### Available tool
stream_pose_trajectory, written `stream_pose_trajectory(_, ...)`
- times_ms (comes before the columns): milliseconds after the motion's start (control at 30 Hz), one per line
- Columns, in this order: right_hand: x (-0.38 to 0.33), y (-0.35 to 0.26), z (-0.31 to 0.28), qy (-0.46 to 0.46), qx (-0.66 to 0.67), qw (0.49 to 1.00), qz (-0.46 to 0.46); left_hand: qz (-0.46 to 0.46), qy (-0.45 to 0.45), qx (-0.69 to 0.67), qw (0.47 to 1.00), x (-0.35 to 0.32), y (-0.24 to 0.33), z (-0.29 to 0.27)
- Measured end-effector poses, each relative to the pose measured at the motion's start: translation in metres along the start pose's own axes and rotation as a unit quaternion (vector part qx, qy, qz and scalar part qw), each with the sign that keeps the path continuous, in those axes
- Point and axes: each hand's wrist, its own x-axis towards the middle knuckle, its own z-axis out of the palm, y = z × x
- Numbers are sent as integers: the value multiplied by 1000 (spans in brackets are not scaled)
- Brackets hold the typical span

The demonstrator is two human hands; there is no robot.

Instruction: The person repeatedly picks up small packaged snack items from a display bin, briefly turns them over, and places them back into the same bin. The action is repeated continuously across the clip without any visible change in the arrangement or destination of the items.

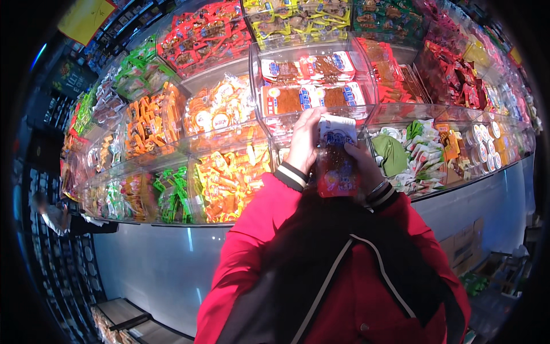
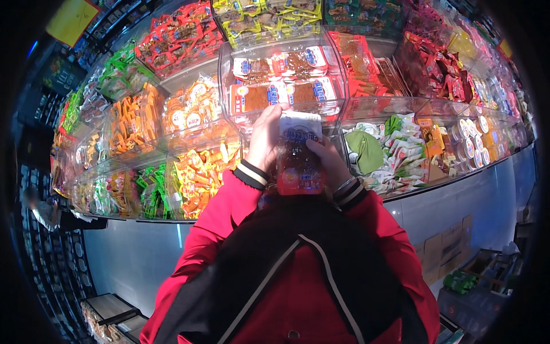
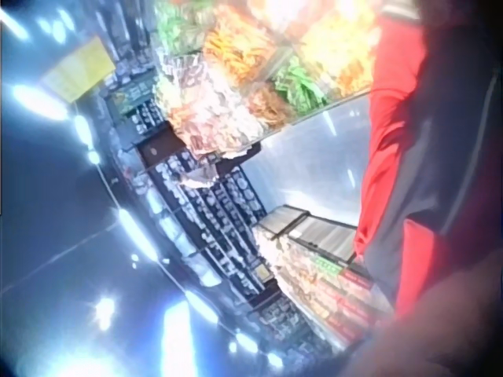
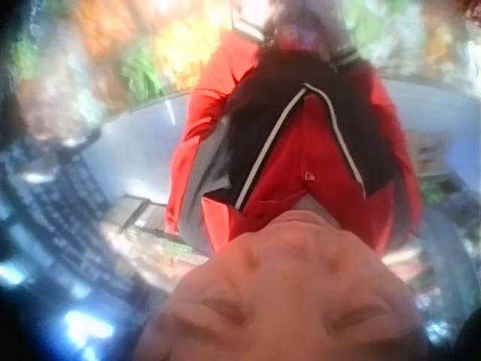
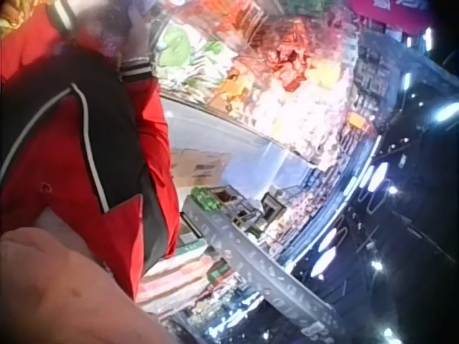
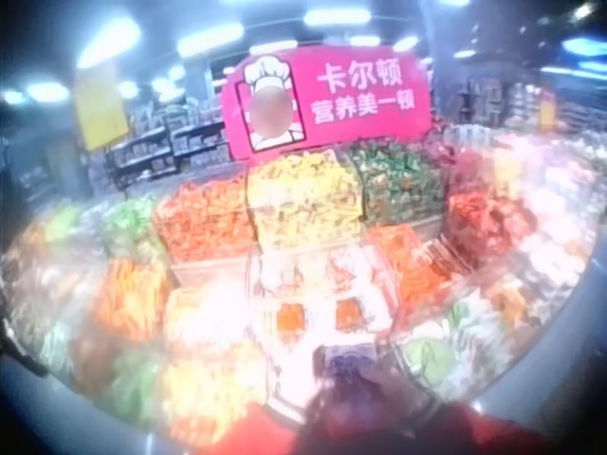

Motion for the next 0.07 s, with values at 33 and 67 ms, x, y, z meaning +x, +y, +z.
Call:
stream_pose_trajectory(33,0,0,4,14,-23,999,-32,53,44,57,996,-8,5,11)
stream_pose_trajectory(67,-2,-3,11,27,-36,997,-66,147,62,220,962,-8,-1,2)
